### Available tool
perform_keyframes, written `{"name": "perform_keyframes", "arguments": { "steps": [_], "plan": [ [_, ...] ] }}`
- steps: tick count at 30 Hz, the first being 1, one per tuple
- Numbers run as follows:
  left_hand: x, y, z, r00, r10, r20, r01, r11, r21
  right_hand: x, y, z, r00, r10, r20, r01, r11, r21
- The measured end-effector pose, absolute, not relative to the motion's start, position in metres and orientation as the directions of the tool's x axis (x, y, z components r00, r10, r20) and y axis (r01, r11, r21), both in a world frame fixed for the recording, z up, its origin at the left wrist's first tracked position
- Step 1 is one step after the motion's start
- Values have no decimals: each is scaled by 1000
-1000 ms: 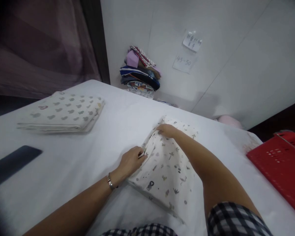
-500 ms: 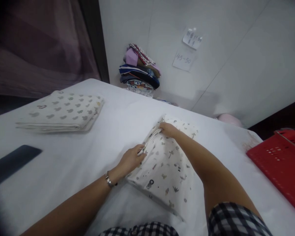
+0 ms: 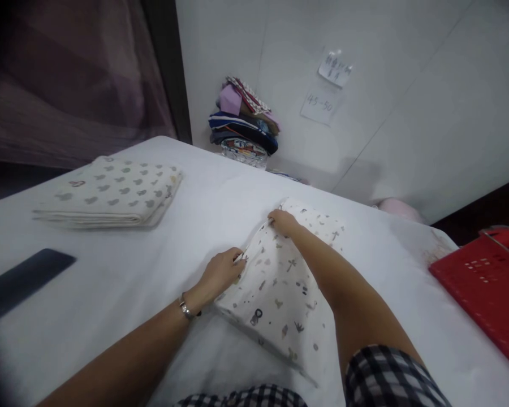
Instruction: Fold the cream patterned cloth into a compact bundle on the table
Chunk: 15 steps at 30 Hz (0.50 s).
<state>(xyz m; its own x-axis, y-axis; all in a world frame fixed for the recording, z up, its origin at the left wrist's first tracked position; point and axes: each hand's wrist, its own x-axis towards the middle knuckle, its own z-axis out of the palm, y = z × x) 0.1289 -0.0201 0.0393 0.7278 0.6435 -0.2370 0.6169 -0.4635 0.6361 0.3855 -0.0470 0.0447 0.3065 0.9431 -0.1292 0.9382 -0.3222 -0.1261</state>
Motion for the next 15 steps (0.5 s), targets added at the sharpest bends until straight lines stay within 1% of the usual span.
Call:
{"name": "perform_keyframes", "arguments": {
  "steps": [3, 7, 9, 12, 15],
  "plan": [
    [129, -18, 37, 719, 641, -269, 621, -418, 663, 381, -50, 42, 326, 941, -91, 930, -336, -147],
    [128, -13, 33, 731, 629, -265, 598, -402, 694, 367, -63, 35, 419, 903, 99, 877, -374, -301],
    [128, -11, 29, 742, 626, -240, 573, -405, 712, 354, -73, 28, 464, 870, 166, 854, -389, -345],
    [128, -9, 24, 754, 620, -215, 545, -409, 732, 330, -91, 15, 430, 876, 220, 873, -342, -347],
    [128, -9, 23, 769, 605, -209, 527, -412, 743, 309, -107, 5, 360, 908, 214, 908, -288, -305]
  ]
}}
